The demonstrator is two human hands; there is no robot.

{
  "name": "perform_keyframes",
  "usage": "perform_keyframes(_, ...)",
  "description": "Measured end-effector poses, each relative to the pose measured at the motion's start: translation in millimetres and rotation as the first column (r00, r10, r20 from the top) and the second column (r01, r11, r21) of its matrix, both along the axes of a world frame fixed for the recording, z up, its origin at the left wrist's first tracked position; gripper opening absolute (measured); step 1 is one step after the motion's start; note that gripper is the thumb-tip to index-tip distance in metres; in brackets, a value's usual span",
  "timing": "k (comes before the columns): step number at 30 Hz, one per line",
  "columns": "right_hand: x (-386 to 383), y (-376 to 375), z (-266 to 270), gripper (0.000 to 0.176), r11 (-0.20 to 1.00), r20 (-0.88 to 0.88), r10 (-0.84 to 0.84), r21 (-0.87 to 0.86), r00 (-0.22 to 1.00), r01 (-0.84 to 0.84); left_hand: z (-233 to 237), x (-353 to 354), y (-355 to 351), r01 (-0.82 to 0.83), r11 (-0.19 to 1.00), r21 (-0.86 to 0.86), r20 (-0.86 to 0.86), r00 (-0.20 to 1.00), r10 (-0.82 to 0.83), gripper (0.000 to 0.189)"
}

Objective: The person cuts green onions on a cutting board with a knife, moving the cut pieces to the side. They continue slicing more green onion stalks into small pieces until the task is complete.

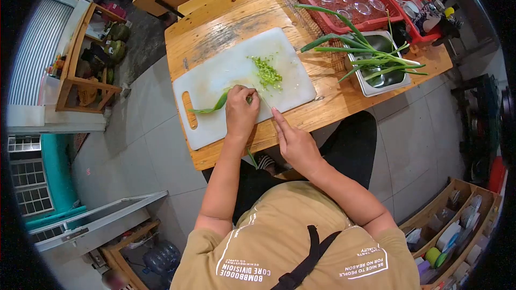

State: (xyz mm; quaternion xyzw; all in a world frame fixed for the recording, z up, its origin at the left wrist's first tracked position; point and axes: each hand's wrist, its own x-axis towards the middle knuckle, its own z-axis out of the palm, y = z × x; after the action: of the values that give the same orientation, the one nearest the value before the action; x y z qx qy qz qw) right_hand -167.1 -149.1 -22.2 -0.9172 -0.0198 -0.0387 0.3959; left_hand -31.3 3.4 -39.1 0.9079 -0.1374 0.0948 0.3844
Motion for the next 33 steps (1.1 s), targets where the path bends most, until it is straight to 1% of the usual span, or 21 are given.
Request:
perform_keyframes(5,-0.9,2.1,0.9,0.062,1.000,-0.017,0.004,0.018,1.000,-0.004,0.3,2.7,1.4,-0.014,1.000,0.016,-0.032,0.999,0.015,0.011)
perform_keyframes(7,4.9,5.4,-1.0,0.062,1.000,-0.054,0.002,-0.020,0.999,-0.003,-3.5,3.6,2.5,-0.002,1.000,0.001,-0.021,1.000,0.002,0.012)
perform_keyframes(13,24.9,8.1,-5.1,0.061,0.999,-0.040,-0.003,-0.053,0.999,0.000,-6.0,4.4,2.7,-0.002,1.000,0.007,-0.004,1.000,0.002,0.011)
perform_keyframes(17,5.8,3.7,-0.7,0.063,0.997,-0.074,0.009,-0.080,0.997,-0.015,-3.2,3.2,4.9,0.008,1.000,-0.006,-0.036,0.999,-0.008,0.010)
perform_keyframes(19,0.9,1.6,1.1,0.066,0.995,-0.121,-0.002,-0.095,0.993,-0.010,-1.4,1.7,3.8,0.007,1.000,0.011,0.016,1.000,-0.008,0.009)
perform_keyframes(20,3.0,3.0,-0.7,0.066,0.995,-0.121,-0.009,-0.096,0.993,-0.003,-0.1,0.4,2.8,0.014,1.000,0.011,0.015,1.000,-0.015,0.009)
perform_keyframes(22,15.1,8.0,-8.4,0.060,0.986,-0.076,-0.032,-0.165,0.997,0.019,3.5,-0.8,1.9,-0.013,0.998,0.056,0.008,1.000,0.012,0.013)
perform_keyframes(23,19.2,7.7,-12.0,0.060,0.986,-0.071,-0.033,-0.164,0.997,0.021,2.4,-1.5,1.7,-0.012,0.998,0.057,0.014,1.000,0.011,0.013)
perform_keyframes(25,28.2,10.5,-14.0,0.058,0.974,-0.035,-0.025,-0.226,0.999,0.016,-0.8,-1.6,3.2,-0.004,0.997,0.078,0.058,0.998,0.000,0.014)
perform_keyframes(26,27.9,10.2,-13.8,0.058,0.975,-0.030,-0.016,-0.223,0.999,0.009,-3.4,-1.4,3.9,-0.013,0.997,0.081,0.064,0.998,0.008,0.014)
perform_keyframes(28,20.5,4.5,-9.9,0.057,0.986,-0.060,-0.046,-0.162,0.997,0.036,-5.7,-4.3,1.5,-0.021,1.000,0.019,0.108,0.994,0.018,0.008)
perform_keyframes(29,17.6,2.1,-10.8,0.057,0.986,-0.062,-0.045,-0.166,0.997,0.034,-6.5,-4.4,1.8,-0.022,1.000,0.016,0.106,0.994,0.020,0.008)
perform_keyframes(31,11.9,-1.9,-11.9,0.056,0.999,-0.001,-0.020,-0.030,1.000,0.020,-7.5,-3.1,3.3,-0.014,1.000,0.028,0.097,0.995,0.012,0.008)
perform_keyframes(33,8.0,-1.7,-7.6,0.058,1.000,0.006,-0.007,-0.012,1.000,0.007,-6.9,-0.9,5.7,-0.005,0.999,0.040,0.076,0.997,0.002,0.010)
